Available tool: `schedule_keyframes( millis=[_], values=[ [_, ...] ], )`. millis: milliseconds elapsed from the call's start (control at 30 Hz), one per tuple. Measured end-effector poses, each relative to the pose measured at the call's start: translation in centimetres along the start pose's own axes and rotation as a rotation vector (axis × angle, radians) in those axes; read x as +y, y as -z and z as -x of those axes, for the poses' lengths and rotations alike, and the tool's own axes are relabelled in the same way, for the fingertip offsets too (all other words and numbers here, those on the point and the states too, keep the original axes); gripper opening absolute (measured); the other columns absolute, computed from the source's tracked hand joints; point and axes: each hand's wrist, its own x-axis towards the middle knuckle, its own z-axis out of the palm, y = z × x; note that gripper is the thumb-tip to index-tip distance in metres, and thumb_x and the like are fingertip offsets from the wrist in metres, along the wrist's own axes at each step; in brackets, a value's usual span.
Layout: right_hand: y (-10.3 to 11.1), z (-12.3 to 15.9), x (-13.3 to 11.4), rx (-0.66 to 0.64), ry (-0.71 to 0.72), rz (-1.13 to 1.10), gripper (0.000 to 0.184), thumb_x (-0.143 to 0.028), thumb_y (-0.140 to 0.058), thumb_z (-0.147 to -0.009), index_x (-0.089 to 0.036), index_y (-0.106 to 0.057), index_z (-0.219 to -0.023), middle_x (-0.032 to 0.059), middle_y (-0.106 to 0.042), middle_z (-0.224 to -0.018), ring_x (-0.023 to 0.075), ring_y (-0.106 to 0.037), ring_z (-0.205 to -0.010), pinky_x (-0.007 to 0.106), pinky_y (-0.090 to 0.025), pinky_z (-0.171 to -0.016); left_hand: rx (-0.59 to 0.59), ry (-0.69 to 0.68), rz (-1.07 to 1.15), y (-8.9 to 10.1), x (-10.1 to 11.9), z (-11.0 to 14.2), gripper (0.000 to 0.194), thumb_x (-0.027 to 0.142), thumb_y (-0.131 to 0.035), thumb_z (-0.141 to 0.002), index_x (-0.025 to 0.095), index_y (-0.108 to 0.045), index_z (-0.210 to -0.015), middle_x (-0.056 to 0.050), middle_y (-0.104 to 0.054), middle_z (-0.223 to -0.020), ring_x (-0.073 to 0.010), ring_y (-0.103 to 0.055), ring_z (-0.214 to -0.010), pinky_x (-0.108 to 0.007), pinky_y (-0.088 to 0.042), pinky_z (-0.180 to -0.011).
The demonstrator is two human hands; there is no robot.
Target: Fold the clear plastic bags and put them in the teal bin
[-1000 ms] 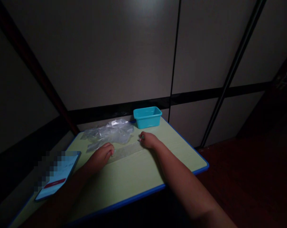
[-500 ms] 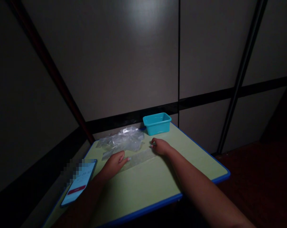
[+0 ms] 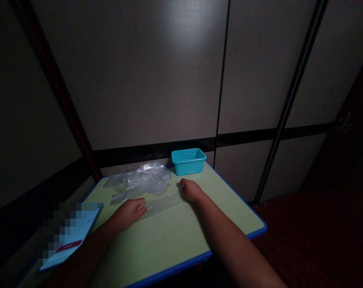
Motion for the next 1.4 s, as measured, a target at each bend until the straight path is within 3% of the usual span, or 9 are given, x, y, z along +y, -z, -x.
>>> schedule_keyframes(
  millis=[267, 467, 667, 933, 1267, 1400],
  values=[
    [-0.2, -0.3, 0.1, 0.028, 0.005, -0.008, 0.020, -0.013, -0.051, -0.078, -0.016, -0.062, -0.094, 0.0081, -0.067, -0.093, 0.0167, -0.058, -0.082, 0.024, -0.040, -0.070, -0.016, -0.023, -0.033, 0.1, -0.1, 0.0, 0.031, 0.041, -0.043, -0.080, 0.020, -0.034, -0.059, 0.005, -0.040, -0.056, -0.0119, -0.039, -0.054, -0.023, -0.022, -0.051],
    [-0.4, -0.5, 0.3, 0.088, 0.019, -0.056, 0.016, -0.017, -0.052, -0.080, -0.016, -0.061, -0.093, 0.0057, -0.065, -0.085, 0.0123, -0.055, -0.068, 0.021, -0.037, -0.061, 0.121, 0.022, -0.064, 0.2, -0.1, -0.1, 0.025, 0.037, -0.040, -0.082, 0.021, -0.035, -0.063, 0.004, -0.042, -0.057, -0.0127, -0.042, -0.054, -0.023, -0.023, -0.051],
    [-0.3, -0.5, 0.4, 0.108, -0.040, -0.015, 0.019, -0.012, -0.047, -0.081, -0.016, -0.060, -0.095, 0.0062, -0.065, -0.085, 0.0137, -0.056, -0.072, 0.021, -0.037, -0.063, 0.299, 0.207, -0.184, 1.3, 0.1, -0.3, 0.027, 0.036, -0.037, -0.084, 0.022, -0.032, -0.062, 0.004, -0.039, -0.054, -0.0138, -0.040, -0.051, -0.025, -0.021, -0.051],
    [-0.4, -0.6, 0.7, 0.119, -0.024, -0.018, 0.023, -0.008, -0.044, -0.081, -0.017, -0.059, -0.096, 0.0070, -0.064, -0.091, 0.0152, -0.057, -0.081, 0.022, -0.039, -0.070, 0.125, 0.185, -0.193, 0.7, 0.5, -0.1, 0.030, 0.036, -0.041, -0.084, 0.019, -0.044, -0.060, 0.001, -0.049, -0.057, -0.0132, -0.044, -0.054, -0.024, -0.021, -0.050],
    [0.0, -0.2, 0.1, 0.091, -0.038, -0.007, 0.024, -0.009, -0.042, -0.082, -0.017, -0.058, -0.097, 0.0077, -0.065, -0.090, 0.0151, -0.057, -0.080, 0.022, -0.038, -0.067, 0.116, 0.170, -0.179, 0.9, 0.4, -0.1, 0.031, 0.037, -0.040, -0.084, 0.020, -0.042, -0.059, 0.002, -0.045, -0.055, -0.0137, -0.043, -0.053, -0.025, -0.020, -0.051],
    [0.0, -0.2, 0.1, 0.081, -0.055, 0.029, 0.028, -0.012, -0.044, -0.082, -0.017, -0.053, -0.107, 0.0061, -0.065, -0.086, 0.0145, -0.056, -0.073, 0.022, -0.037, -0.063, 0.139, 0.159, -0.154, 0.7, 0.1, -0.2, 0.031, 0.038, -0.040, -0.083, 0.020, -0.040, -0.058, 0.001, -0.045, -0.055, -0.0143, -0.042, -0.053, -0.025, -0.020, -0.051]
  ],
)
